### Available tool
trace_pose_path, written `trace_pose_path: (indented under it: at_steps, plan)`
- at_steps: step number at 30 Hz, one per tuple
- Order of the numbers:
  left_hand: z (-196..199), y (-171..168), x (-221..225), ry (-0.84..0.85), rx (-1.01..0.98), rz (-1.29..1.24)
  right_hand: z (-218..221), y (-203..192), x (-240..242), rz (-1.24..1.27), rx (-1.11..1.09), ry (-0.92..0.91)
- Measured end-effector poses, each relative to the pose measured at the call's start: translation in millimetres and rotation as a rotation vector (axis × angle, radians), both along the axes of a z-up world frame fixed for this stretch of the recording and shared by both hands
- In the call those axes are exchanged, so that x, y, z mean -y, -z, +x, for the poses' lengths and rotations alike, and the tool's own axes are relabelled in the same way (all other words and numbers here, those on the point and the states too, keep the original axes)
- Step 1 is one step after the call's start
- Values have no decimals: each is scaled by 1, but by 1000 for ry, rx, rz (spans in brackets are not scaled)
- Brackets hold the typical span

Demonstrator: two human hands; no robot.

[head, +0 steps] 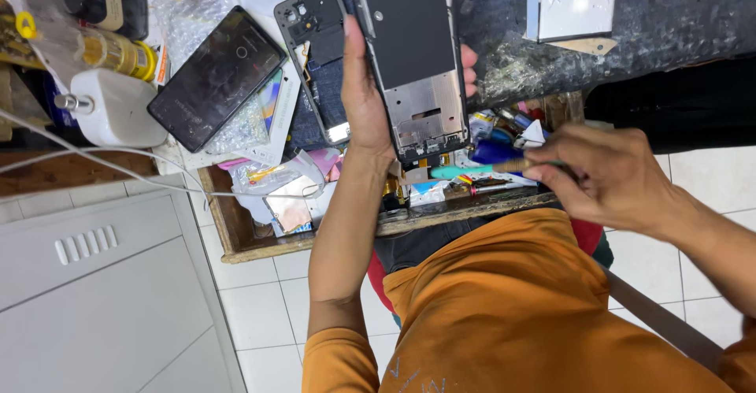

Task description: The person disassembles a smartphone using a screwdriver and a prying tool, removing screws and separating the back cover. They then handle a new screen assembly, comparing it with the old one and preparing it for installation.

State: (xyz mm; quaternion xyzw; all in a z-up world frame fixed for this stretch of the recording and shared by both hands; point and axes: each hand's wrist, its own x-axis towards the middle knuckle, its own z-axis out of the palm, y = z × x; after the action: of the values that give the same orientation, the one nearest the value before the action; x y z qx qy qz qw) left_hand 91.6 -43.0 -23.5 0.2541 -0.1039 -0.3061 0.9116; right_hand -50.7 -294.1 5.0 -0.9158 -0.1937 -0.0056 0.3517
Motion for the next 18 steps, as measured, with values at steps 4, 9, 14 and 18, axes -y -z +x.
trace_pose_path:
  at_steps: [4, 9, 14, 18]
  plan:
    - [-4, 3, -5, -77, -30, -79, -9, 24, -28, 163, 42, 85]
    - [-8, 6, 5, -146, -11, -156, -25, 31, -59, 281, -176, -8]
    - [-10, 10, -3, -205, 23, -169, -20, 38, -36, 313, 178, 188]
    - [-8, 8, 1, -248, 67, -225, -34, 64, -60, 262, -121, -57]
